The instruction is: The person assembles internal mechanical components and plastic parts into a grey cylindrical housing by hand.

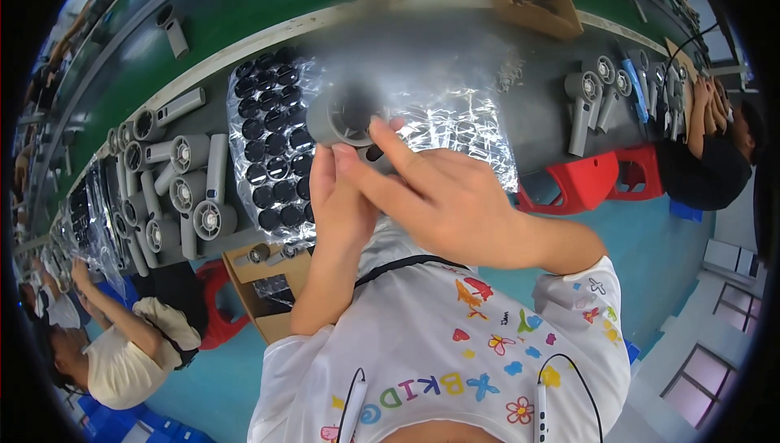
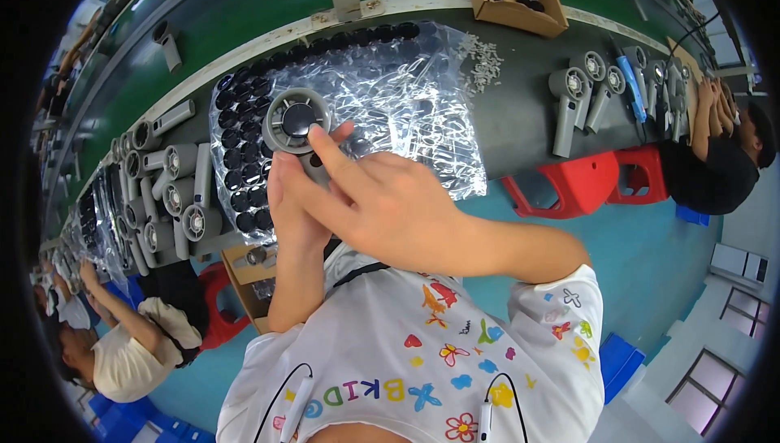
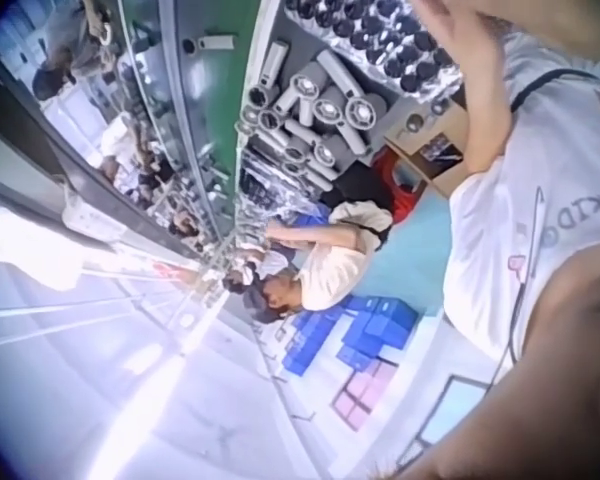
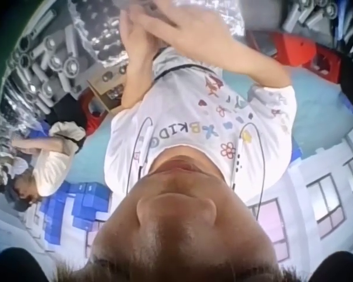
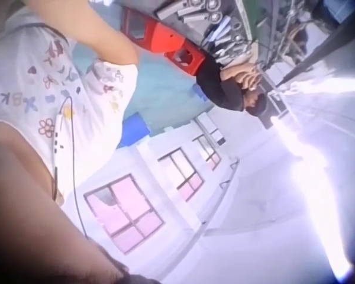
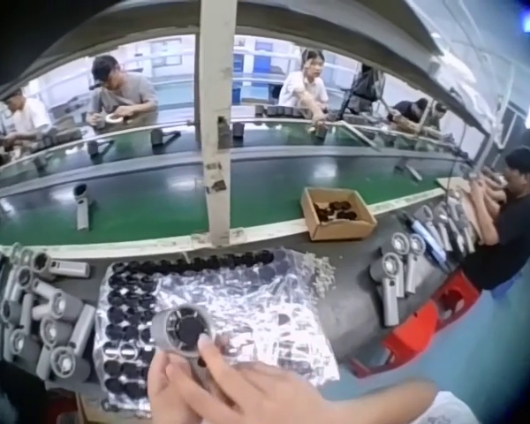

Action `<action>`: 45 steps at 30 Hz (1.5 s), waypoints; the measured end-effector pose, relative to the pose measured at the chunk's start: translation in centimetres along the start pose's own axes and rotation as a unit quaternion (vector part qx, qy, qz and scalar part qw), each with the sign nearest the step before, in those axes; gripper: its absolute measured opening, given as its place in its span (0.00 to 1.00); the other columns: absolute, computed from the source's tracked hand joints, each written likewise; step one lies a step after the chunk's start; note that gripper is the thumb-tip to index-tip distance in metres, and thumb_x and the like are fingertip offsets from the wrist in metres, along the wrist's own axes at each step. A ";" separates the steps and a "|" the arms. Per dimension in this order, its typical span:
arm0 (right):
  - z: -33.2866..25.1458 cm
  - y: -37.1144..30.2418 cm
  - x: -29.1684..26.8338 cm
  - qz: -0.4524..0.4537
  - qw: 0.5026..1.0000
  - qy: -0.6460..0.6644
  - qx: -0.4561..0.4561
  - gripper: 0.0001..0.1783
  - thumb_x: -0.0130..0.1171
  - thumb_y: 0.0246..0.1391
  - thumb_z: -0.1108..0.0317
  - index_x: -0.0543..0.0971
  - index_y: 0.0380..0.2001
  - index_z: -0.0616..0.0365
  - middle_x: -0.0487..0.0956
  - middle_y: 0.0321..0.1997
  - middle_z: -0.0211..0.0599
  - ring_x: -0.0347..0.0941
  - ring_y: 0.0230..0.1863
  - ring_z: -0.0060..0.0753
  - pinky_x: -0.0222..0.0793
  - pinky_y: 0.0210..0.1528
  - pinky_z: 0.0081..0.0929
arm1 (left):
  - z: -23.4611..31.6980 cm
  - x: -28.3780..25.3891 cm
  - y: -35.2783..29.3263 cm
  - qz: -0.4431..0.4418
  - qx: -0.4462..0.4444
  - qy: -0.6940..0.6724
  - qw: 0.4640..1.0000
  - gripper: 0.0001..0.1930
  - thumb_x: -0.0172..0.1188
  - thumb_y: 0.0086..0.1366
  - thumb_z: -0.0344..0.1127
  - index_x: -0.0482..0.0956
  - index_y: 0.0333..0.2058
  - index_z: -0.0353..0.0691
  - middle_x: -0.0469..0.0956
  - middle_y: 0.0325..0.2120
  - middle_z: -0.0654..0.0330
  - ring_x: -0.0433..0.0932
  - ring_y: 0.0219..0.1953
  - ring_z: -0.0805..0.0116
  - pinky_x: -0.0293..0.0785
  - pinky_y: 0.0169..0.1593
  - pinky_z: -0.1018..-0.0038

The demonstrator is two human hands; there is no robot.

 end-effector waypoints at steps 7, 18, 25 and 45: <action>2.3 1.3 -1.0 0.011 0.992 0.122 0.021 0.28 0.60 0.42 0.84 0.82 0.51 0.60 0.84 0.53 0.46 0.82 0.30 0.37 0.74 0.32 0.25 | 0.6 -1.9 -0.1 -0.031 -0.053 -0.159 0.985 0.30 0.55 0.73 0.55 0.67 0.63 0.39 0.73 0.59 0.54 0.74 0.62 0.54 0.75 0.61 0.49; 6.6 4.9 7.8 -0.101 0.981 0.141 0.083 0.13 0.65 0.50 0.65 0.82 0.40 0.55 0.80 0.35 0.40 0.76 0.39 0.50 0.72 0.42 0.44 | 4.0 -4.9 0.6 -0.071 -0.022 -0.344 0.936 0.40 0.50 0.65 0.68 0.67 0.66 0.45 0.73 0.56 0.54 0.73 0.53 0.61 0.72 0.51 0.53; 6.8 6.1 11.7 -0.124 0.988 0.085 0.036 0.10 0.68 0.52 0.64 0.84 0.37 0.56 0.79 0.37 0.39 0.80 0.37 0.49 0.77 0.39 0.45 | 4.6 -6.7 1.0 -0.037 -0.005 -0.324 0.945 0.44 0.51 0.65 0.67 0.63 0.67 0.37 0.73 0.53 0.55 0.71 0.51 0.60 0.70 0.51 0.52; 11.9 1.7 2.8 -0.103 0.753 0.523 0.386 0.14 0.54 0.68 0.63 0.76 0.47 0.65 0.77 0.33 0.35 0.78 0.30 0.28 0.75 0.26 0.26 | 3.5 -4.7 1.9 -0.049 0.056 -0.162 0.984 0.31 0.62 0.62 0.57 0.72 0.59 0.47 0.70 0.55 0.54 0.66 0.55 0.60 0.64 0.59 0.52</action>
Point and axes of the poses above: each hand's wrist, its own y-axis towards the middle knuckle, its own x-axis out of the palm, z = x × y, the point moved 7 cm from there along y, towards the middle knuckle
